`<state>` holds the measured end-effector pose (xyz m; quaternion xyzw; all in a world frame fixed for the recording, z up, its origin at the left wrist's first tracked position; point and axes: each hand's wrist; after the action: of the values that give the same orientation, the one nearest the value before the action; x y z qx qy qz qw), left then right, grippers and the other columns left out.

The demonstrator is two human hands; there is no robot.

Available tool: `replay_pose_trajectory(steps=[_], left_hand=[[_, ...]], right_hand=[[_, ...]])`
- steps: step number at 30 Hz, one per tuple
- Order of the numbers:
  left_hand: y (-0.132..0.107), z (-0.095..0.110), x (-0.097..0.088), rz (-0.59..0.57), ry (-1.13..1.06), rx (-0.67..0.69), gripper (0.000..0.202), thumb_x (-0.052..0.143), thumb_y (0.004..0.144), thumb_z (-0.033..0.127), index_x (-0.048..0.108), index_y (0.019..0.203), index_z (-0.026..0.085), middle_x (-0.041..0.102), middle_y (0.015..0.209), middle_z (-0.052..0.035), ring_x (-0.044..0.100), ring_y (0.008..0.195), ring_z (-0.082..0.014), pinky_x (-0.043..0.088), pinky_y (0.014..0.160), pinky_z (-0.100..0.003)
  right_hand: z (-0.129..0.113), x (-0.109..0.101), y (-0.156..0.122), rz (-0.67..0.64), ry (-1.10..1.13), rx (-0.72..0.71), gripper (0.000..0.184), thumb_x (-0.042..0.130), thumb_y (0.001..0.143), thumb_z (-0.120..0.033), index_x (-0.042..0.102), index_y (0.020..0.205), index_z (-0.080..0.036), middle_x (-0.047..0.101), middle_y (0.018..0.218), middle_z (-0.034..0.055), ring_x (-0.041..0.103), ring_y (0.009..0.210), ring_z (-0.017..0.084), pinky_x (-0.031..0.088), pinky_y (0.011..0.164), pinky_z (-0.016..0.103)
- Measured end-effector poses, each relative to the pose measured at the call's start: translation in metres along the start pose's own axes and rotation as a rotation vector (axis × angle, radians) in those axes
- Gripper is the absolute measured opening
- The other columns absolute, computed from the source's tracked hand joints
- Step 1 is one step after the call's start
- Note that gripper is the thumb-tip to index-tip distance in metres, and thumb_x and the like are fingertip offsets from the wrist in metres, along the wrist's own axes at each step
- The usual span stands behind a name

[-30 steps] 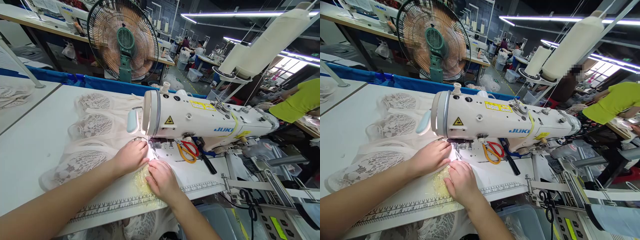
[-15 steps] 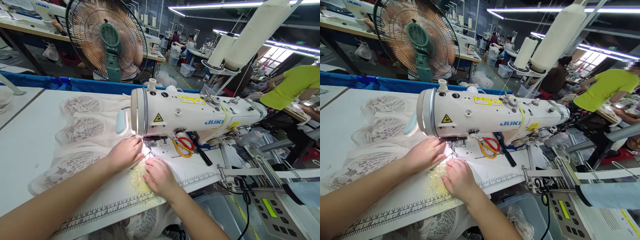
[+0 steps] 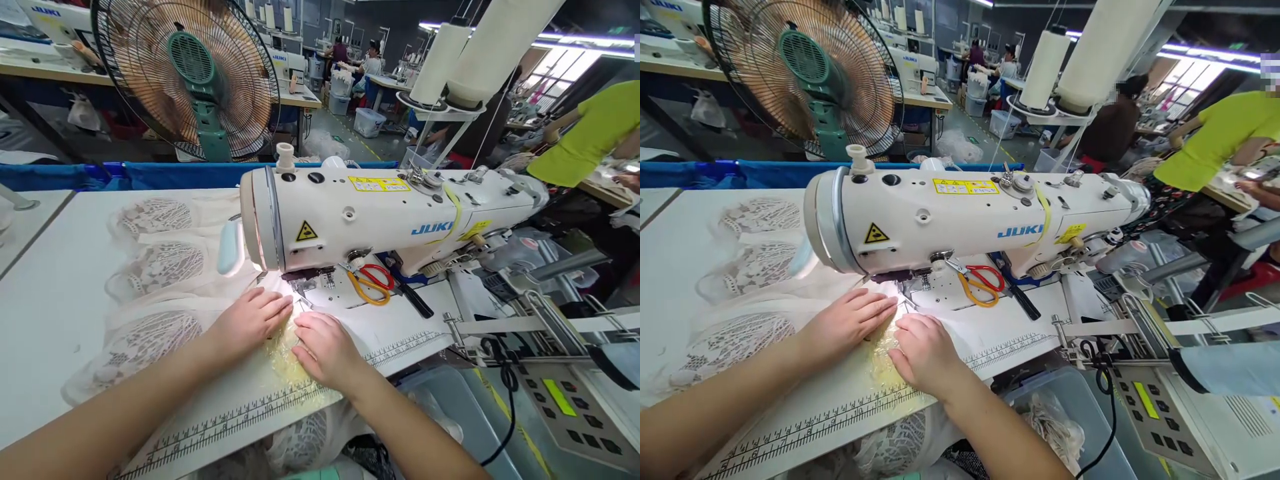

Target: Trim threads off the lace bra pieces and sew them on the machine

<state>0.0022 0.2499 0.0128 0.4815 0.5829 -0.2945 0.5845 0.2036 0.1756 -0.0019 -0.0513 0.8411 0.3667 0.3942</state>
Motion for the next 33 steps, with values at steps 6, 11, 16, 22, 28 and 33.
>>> replay_pose_trajectory(steps=[6,11,16,22,28,33], left_hand=[[0.006,-0.023,-0.005,-0.033,-0.07,0.083,0.039,0.026,0.098,0.014,0.056,0.122,0.018,0.061,0.125,-0.004,0.056,0.108,-0.0187,0.035,0.097,-0.037],[0.008,-0.033,-0.006,-0.018,-0.076,0.112,0.041,0.023,0.098,0.016,0.058,0.119,0.017,0.064,0.121,-0.0046,0.056,0.106,-0.0197,0.035,0.097,-0.036],[0.009,-0.045,-0.002,-0.108,-0.13,-0.012,0.046,0.019,0.098,0.023,0.059,0.12,0.019,0.064,0.119,-0.0088,0.059,0.096,-0.022,0.043,0.082,-0.035],[0.014,-0.054,-0.002,-0.167,-0.094,-0.118,0.043,0.025,0.094,0.021,0.061,0.116,0.021,0.066,0.085,-0.0069,0.056,0.07,-0.0188,0.041,0.062,-0.029],[0.014,-0.03,-0.034,-0.281,-0.008,-0.253,0.045,0.023,0.088,0.012,0.066,0.1,0.016,0.064,0.084,-0.0116,0.058,0.077,-0.0239,0.041,0.063,-0.034],[-0.033,-0.001,-0.074,-0.691,-0.028,-0.677,0.034,0.026,0.086,0.019,0.058,0.073,0.018,0.061,0.069,-0.0059,0.059,0.061,-0.0248,0.032,0.048,-0.032]], right_hand=[[0.001,0.0,0.0,-0.01,-0.016,0.018,0.019,0.047,0.087,-0.025,0.064,0.088,-0.015,0.068,0.1,0.0111,0.061,0.098,0.023,0.049,0.088,0.035],[0.002,0.001,0.0,-0.011,-0.011,0.029,0.02,0.048,0.087,-0.026,0.064,0.086,-0.015,0.068,0.099,0.0112,0.06,0.098,0.023,0.05,0.088,0.035],[0.003,0.002,0.001,0.011,-0.012,0.023,0.019,0.049,0.086,-0.025,0.063,0.081,-0.014,0.069,0.097,0.0114,0.061,0.096,0.023,0.05,0.086,0.034],[0.006,0.005,0.0,0.013,-0.003,0.028,0.017,0.05,0.086,-0.025,0.063,0.082,-0.015,0.069,0.096,0.0108,0.062,0.097,0.023,0.05,0.087,0.035],[-0.002,-0.005,0.002,0.05,0.088,0.036,0.02,0.047,0.087,-0.026,0.063,0.083,-0.015,0.07,0.095,0.0107,0.063,0.095,0.023,0.05,0.086,0.035],[-0.03,-0.039,-0.027,-0.475,0.51,-0.01,0.03,0.044,0.092,-0.037,0.064,0.1,-0.016,0.071,0.093,0.005,0.065,0.089,0.014,0.048,0.082,0.02]])
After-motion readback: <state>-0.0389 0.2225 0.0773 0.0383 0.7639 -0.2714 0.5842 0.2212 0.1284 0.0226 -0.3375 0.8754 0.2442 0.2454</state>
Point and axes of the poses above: each hand's wrist, its own y-axis towards the middle knuckle, its own x-axis out of the palm, z = x × y
